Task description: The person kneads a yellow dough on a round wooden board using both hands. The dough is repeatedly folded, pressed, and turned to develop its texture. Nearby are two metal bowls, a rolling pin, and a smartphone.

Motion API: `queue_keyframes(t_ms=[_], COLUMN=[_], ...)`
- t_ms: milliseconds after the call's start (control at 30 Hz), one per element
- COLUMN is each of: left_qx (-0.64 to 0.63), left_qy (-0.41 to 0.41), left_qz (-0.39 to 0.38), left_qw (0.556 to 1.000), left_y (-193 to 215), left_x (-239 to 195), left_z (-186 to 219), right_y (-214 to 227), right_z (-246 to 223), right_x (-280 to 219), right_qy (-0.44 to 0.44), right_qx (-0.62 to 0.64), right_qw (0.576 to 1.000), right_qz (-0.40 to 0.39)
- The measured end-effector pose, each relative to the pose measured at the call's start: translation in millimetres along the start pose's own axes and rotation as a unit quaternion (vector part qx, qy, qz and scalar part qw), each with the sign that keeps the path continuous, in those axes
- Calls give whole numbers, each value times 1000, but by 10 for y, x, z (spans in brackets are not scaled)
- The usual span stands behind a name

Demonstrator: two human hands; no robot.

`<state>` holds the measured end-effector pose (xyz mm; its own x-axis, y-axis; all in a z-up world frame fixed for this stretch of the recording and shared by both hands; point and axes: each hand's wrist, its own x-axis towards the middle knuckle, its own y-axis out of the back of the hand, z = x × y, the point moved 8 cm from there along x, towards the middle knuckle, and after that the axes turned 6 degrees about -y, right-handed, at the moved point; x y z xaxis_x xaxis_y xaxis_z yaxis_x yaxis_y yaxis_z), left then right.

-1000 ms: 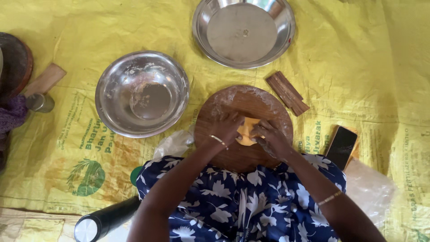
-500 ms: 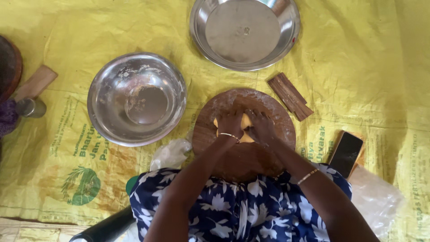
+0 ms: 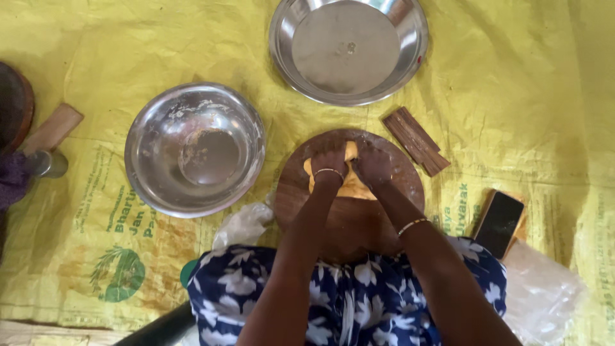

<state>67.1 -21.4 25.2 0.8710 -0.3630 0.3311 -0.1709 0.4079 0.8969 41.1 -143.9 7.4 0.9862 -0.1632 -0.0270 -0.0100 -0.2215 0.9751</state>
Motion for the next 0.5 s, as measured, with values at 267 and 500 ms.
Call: queue_keyframes(t_ms=[267,500], left_qx=[-39,-152], left_qy=[-131,-217], left_qz=[-80,-168], left_qw=[987,949], left_y=[566,1018], left_x=[-582,-1074], left_z=[175,311], right_y=[508,665], right_z=[-211,-108], right_x=[-868,-1636], right_qy=[60,93], right_qx=[91,222], right_qw=[994,960], right_qz=[30,-144])
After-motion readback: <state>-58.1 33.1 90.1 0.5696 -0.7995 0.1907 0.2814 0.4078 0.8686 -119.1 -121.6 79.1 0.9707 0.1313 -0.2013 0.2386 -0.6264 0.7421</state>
